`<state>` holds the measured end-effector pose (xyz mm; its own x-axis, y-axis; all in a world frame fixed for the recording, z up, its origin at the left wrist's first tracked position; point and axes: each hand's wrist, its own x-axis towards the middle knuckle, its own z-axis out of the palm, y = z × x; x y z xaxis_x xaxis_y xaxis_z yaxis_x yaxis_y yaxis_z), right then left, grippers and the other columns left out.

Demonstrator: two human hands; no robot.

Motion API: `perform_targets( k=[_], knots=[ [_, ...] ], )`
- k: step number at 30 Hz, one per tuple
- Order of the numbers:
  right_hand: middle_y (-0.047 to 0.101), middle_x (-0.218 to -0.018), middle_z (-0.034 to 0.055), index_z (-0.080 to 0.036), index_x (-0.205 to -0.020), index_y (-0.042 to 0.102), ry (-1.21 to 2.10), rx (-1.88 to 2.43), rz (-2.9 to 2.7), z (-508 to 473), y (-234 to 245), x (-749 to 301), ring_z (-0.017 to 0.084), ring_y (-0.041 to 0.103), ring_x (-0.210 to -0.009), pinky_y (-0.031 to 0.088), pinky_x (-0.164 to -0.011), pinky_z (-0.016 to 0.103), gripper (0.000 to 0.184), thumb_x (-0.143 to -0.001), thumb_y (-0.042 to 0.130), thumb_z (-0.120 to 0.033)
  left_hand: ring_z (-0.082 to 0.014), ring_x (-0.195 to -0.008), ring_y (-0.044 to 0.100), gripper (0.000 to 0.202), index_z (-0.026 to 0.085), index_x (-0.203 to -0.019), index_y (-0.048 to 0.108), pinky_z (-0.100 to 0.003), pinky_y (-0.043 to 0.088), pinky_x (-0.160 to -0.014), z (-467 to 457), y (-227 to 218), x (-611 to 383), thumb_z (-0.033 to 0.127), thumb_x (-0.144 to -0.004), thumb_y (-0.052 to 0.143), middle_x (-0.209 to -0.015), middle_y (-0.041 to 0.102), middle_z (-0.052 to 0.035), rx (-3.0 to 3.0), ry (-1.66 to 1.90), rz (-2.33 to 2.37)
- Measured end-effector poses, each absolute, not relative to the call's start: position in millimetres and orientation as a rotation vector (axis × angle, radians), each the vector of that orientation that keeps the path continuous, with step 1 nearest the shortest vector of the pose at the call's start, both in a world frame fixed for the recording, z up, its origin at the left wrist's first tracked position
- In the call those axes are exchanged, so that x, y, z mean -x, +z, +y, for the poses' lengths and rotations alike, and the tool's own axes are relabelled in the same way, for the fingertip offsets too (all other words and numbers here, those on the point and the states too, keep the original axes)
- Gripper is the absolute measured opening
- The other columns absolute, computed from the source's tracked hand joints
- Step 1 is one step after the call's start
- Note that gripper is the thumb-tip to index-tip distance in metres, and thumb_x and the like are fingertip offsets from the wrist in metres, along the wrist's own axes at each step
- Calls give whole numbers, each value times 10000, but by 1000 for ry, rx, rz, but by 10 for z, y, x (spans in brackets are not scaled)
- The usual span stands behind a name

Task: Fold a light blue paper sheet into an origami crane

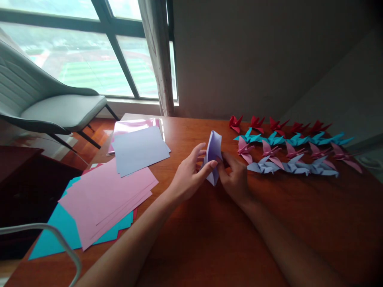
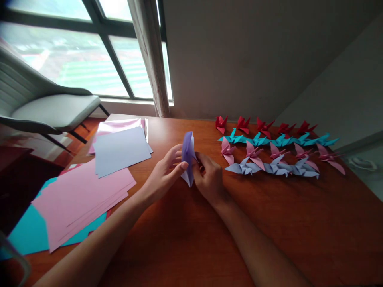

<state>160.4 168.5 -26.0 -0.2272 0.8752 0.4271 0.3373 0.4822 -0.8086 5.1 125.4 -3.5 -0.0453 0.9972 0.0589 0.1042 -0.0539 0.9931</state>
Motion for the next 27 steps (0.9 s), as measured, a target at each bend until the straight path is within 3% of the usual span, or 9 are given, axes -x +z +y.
perform_targets(
  k=[3,8,13,15,20,27],
  knots=[
    [667,-793,22,-254,-932,688,800,1021,-1720,1700,-241,-1614,201,581,-693,427,-656,314,142,-902,598,-359,-264,-1068,645,507,202,-1251,605,-319,495,-870,1299,-5,6,381,-794,733,-1194,694,-107,-1115,1278,1129],
    [445,-613,-37,-222,-703,571,1074,1012,-1522,1796,-287,-1631,135,409,-576,322,-545,268,280,-921,571,-397,-239,-951,666,318,178,-1076,702,-301,505,-785,1368,0,250,271,-774,661,-1062,738,-67,-801,1209,949],
    [611,-760,-20,-223,-832,656,1440,886,-1279,1859,-343,-1603,152,545,-721,432,-692,270,130,-862,639,-348,-189,-716,655,273,165,-960,722,-288,511,-666,1385,14,414,260,-706,696,-861,739,-50,-552,1219,993],
    [665,-811,-10,-222,-861,676,1521,856,-1199,1858,-331,-1588,166,590,-768,455,-722,279,112,-830,662,-329,-177,-691,643,253,167,-943,719,-275,505,-644,1381,27,417,260,-710,698,-840,729,-53,-536,1215,1003],
    [727,-816,6,-217,-846,678,1666,904,-1040,1846,-243,-1577,194,649,-715,486,-635,300,154,-737,690,-324,-162,-638,617,219,192,-906,722,-255,472,-565,1364,33,376,256,-696,721,-823,709,-62,-550,1199,1026],
    [749,-832,16,-224,-839,695,1663,890,-977,1867,-223,-1579,233,697,-802,540,-716,356,169,-690,700,-303,-152,-627,622,181,192,-887,714,-236,446,-543,1393,-18,372,264,-721,724,-793,710,-47,-603,1232,1074]
  ],
)
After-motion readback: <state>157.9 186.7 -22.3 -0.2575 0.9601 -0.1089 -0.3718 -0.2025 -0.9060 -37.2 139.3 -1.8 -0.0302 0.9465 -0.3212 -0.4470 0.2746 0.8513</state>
